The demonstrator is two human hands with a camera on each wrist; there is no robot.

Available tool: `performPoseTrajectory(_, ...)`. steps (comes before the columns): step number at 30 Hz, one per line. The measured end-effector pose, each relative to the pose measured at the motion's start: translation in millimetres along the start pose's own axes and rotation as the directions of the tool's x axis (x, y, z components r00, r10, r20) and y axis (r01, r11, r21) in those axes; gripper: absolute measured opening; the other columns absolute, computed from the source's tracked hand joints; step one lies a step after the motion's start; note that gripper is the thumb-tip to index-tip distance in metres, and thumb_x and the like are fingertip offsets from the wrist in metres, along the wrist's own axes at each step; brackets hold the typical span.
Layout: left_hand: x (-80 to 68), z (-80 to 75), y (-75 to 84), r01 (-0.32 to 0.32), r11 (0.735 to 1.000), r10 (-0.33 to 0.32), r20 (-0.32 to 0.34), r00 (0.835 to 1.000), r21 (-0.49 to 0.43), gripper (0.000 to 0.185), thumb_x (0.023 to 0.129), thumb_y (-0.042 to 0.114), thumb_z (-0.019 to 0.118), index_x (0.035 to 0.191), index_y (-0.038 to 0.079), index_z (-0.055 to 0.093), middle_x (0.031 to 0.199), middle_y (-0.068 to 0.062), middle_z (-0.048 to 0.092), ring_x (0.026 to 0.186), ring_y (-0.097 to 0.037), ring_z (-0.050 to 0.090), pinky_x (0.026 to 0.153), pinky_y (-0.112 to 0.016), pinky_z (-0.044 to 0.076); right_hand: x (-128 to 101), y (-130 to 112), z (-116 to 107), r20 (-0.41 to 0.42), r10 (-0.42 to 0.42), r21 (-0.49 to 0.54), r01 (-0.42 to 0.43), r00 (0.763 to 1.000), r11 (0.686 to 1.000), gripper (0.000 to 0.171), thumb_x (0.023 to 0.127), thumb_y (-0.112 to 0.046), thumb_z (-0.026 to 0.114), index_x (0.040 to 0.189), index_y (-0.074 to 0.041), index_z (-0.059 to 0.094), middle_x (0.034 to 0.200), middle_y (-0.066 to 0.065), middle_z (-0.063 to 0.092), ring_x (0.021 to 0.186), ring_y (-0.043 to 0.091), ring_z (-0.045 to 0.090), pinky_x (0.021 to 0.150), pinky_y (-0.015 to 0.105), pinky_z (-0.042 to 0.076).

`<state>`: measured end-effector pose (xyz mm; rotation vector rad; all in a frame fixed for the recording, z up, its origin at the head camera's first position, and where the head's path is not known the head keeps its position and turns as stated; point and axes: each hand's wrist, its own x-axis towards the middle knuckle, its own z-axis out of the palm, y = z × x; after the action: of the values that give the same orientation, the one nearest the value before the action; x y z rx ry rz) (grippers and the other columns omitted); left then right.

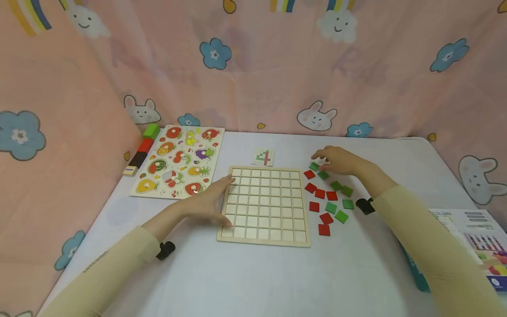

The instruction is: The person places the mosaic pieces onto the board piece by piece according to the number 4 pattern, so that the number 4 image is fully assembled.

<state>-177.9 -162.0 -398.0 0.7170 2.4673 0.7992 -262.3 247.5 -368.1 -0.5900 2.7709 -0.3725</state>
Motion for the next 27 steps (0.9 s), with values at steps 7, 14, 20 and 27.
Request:
performPoseTrajectory(7, -0.2, 0.6, -2.5, 0.010, 0.995, -0.019, 0.088, 0.996, 0.100, 0.135, 0.060, 0.037, 0.094, 0.157, -0.001, 0.009, 0.168, -0.018, -0.006, 0.155, -0.042, 0.004, 0.125, -0.058, 0.016, 8.6, -1.2, 2.5, 0.064, 0.055, 0.050, -0.058, 0.996, 0.997, 0.037, 0.094, -0.012, 0.065, 0.131, -0.010, 0.061, 0.128, 0.024, 0.060, 0.112, 0.036, 0.059, 0.098, 0.052, 0.053)
performPoseTrajectory(14, -1.0, 1.5, 9.7, 0.028, 0.972, -0.057, 0.117, 0.992, 0.233, 0.139, 0.056, 0.039, 0.096, 0.156, -0.005, 0.010, 0.166, -0.023, -0.006, 0.154, -0.044, 0.006, 0.125, -0.055, 0.019, 13.4, -2.1, 2.7, 0.071, 0.095, 0.062, -0.099, 0.993, 0.993, 0.032, 0.094, -0.012, 0.065, 0.126, -0.010, 0.064, 0.127, 0.024, 0.060, 0.111, 0.037, 0.058, 0.100, 0.053, 0.051)
performPoseTrajectory(20, -15.5, 6.6, 18.1, 0.032, 0.974, -0.058, 0.110, 0.992, 0.225, 0.132, 0.062, 0.037, 0.093, 0.155, -0.008, 0.010, 0.166, -0.024, -0.002, 0.154, -0.044, 0.009, 0.125, -0.054, 0.022, 15.2, 0.2, 5.8, 0.058, 0.112, 0.065, -0.116, 0.992, 0.991, 0.030, 0.094, -0.011, 0.066, 0.124, -0.010, 0.064, 0.127, 0.023, 0.060, 0.111, 0.036, 0.057, 0.101, 0.052, 0.051)
performPoseTrajectory(27, -35.3, 15.5, 14.8, 0.028, 0.974, -0.040, 0.049, 0.998, 0.224, 0.115, 0.071, 0.039, 0.088, 0.154, -0.005, 0.023, 0.167, -0.020, 0.012, 0.151, -0.041, 0.022, 0.122, -0.053, 0.028, 17.0, 2.7, 8.9, 0.025, 0.091, 0.043, -0.092, 0.996, 0.995, 0.027, 0.092, -0.009, 0.067, 0.119, -0.008, 0.066, 0.119, 0.020, 0.063, 0.108, 0.034, 0.057, 0.100, 0.051, 0.052)
